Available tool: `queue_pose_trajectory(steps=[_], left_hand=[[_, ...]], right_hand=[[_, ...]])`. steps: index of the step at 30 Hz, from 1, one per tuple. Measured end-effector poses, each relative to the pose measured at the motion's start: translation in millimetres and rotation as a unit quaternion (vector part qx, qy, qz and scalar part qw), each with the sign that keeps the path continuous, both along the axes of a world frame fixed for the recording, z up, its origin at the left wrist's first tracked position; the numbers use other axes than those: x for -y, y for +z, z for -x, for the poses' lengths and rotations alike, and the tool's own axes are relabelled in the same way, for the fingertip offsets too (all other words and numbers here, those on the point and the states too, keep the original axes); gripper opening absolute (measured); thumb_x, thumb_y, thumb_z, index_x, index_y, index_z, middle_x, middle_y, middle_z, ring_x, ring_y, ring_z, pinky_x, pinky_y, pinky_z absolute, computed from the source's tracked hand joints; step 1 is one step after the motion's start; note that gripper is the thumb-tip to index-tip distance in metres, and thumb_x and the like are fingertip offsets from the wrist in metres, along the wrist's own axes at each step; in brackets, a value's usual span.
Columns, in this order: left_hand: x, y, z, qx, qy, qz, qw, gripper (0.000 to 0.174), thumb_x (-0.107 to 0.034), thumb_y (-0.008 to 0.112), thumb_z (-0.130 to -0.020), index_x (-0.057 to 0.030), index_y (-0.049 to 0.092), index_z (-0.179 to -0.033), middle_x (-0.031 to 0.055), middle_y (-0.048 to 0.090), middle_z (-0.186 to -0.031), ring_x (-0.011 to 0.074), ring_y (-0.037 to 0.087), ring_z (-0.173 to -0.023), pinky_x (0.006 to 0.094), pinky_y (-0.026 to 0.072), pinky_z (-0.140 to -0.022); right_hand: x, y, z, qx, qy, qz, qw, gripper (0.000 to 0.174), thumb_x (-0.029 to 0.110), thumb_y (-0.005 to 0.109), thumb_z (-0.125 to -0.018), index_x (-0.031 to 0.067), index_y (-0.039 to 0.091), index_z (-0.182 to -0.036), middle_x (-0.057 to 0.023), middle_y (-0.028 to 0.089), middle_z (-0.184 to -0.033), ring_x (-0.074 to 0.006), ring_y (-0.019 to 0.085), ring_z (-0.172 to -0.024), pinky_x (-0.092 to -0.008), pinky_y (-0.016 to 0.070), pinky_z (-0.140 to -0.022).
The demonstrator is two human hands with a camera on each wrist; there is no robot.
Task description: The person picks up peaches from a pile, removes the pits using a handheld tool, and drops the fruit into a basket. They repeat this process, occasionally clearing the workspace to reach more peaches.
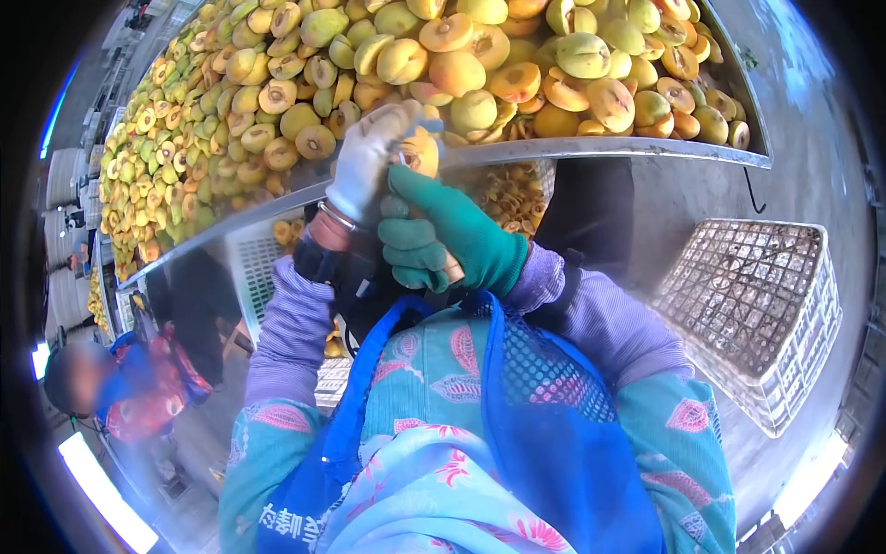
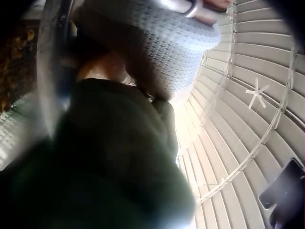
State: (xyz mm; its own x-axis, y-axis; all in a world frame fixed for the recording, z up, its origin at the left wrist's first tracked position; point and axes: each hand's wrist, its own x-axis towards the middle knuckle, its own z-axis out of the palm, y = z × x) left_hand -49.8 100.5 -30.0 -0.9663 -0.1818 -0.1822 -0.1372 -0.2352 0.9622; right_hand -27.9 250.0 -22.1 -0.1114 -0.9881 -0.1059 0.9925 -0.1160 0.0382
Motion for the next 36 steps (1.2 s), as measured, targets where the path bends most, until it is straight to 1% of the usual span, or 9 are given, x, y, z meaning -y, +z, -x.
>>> queue_pose_trajectory(steps=[3,7,9,10,13,16,23,29,36], left_hand=[[6.2,3.3,-17.5,0.046,-0.081,-0.384,0.919,0.039,-0.037,0.047,-0.100,-0.0001,0.061,-0.106,0.0132,0.069,-0.087,0.0240,0.066,-0.076,0.0355,0.0560,-0.070],[44.4,20.1,-77.1,0.033,0.195,-0.238,0.951,0.040,-0.042,0.049,-0.099,-0.0045,0.062,-0.096,0.0093,0.067,-0.080,0.0222,0.066,-0.065,0.0293,0.0532,-0.052],[86.2,18.7,-97.3,0.150,0.252,0.369,0.882,0.041,-0.045,0.060,-0.089,-0.0043,0.067,-0.092,0.0140,0.067,-0.089,0.0278,0.066,-0.075,0.0331,0.0520,-0.063],[101.3,32.3,-103.5,0.262,0.180,0.626,0.713,0.045,-0.046,0.067,-0.083,-0.0035,0.070,-0.096,0.0187,0.067,-0.097,0.0333,0.066,-0.085,0.0400,0.0526,-0.075],[99.9,30.9,-50.9,0.079,0.205,0.715,0.664,0.049,-0.043,0.070,-0.075,-0.0100,0.068,-0.110,0.0213,0.061,-0.112,0.0401,0.063,-0.094,0.0447,0.0509,-0.082],[125.5,-9.9,-3.8,0.099,-0.019,0.759,0.644,0.045,-0.035,0.072,-0.072,-0.0095,0.062,-0.108,0.0220,0.061,-0.108,0.0404,0.063,-0.091,0.0455,0.0516,-0.080],[91.8,21.8,-33.8,0.039,0.069,0.207,0.975,0.034,-0.015,0.071,-0.084,0.0023,0.061,-0.111,0.0072,0.067,-0.093,0.0139,0.065,-0.079,0.0266,0.0543,-0.069],[34.4,11.2,-28.3,-0.007,0.090,-0.107,0.990,0.031,-0.019,0.056,-0.098,0.0048,0.055,-0.118,0.0143,0.066,-0.099,0.0207,0.067,-0.086,0.0316,0.0571,-0.078],[9.4,10.5,-26.7,-0.059,0.087,-0.018,0.994,0.030,-0.020,0.051,-0.100,0.0060,0.057,-0.114,0.0158,0.067,-0.099,0.0212,0.067,-0.087,0.0326,0.0561,-0.080]], right_hand=[[4.6,-3.9,1.1,-0.011,0.016,0.056,0.998,0.040,0.050,0.036,-0.102,0.0181,0.049,-0.082,0.0062,0.037,-0.051,-0.0107,0.032,-0.034,-0.0280,0.0312,-0.041],[-27.8,20.0,2.4,-0.136,0.058,-0.021,0.989,0.041,0.050,0.040,-0.101,0.0163,0.048,-0.081,0.0034,0.039,-0.050,-0.0105,0.034,-0.034,-0.0258,0.0292,-0.036],[-42.6,-9.8,5.6,-0.202,0.066,-0.163,0.964,0.040,0.048,0.042,-0.100,0.0144,0.048,-0.079,0.0015,0.040,-0.051,-0.0100,0.036,-0.035,-0.0256,0.0280,-0.033],[-43.9,-41.1,1.8,-0.192,0.072,-0.214,0.955,0.040,0.047,0.042,-0.100,0.0140,0.048,-0.078,0.0010,0.041,-0.052,-0.0101,0.037,-0.036,-0.0259,0.0283,-0.033],[-34.0,-44.4,-9.2,-0.348,0.076,-0.318,0.879,0.039,0.046,0.047,-0.099,0.0108,0.052,-0.082,-0.0003,0.048,-0.058,-0.0092,0.043,-0.042,-0.0238,0.0331,-0.037],[-26.5,-21.6,-7.8,-0.430,-0.035,-0.329,0.840,0.038,0.046,0.049,-0.099,0.0090,0.054,-0.091,0.0006,0.051,-0.060,-0.0082,0.046,-0.047,-0.0216,0.0371,-0.043],[-28.3,-11.1,5.9,-0.396,-0.084,-0.363,0.840,0.041,0.046,0.050,-0.099,0.0049,0.056,-0.099,-0.0019,0.054,-0.066,-0.0081,0.047,-0.047,-0.0214,0.0381,-0.043],[0.2,-2.1,1.7,-0.695,-0.257,-0.357,0.569,0.035,0.033,0.055,-0.097,-0.0019,0.057,-0.096,-0.0197,0.061,-0.072,-0.0375,0.062,-0.068,-0.0438,0.0484,-0.062],[13.4,-7.7,0.7,-0.645,-0.253,-0.402,0.599,0.035,0.033,0.053,-0.098,-0.0021,0.056,-0.100,-0.0262,0.063,-0.078,-0.0442,0.063,-0.073,-0.0491,0.0473,-0.061]])
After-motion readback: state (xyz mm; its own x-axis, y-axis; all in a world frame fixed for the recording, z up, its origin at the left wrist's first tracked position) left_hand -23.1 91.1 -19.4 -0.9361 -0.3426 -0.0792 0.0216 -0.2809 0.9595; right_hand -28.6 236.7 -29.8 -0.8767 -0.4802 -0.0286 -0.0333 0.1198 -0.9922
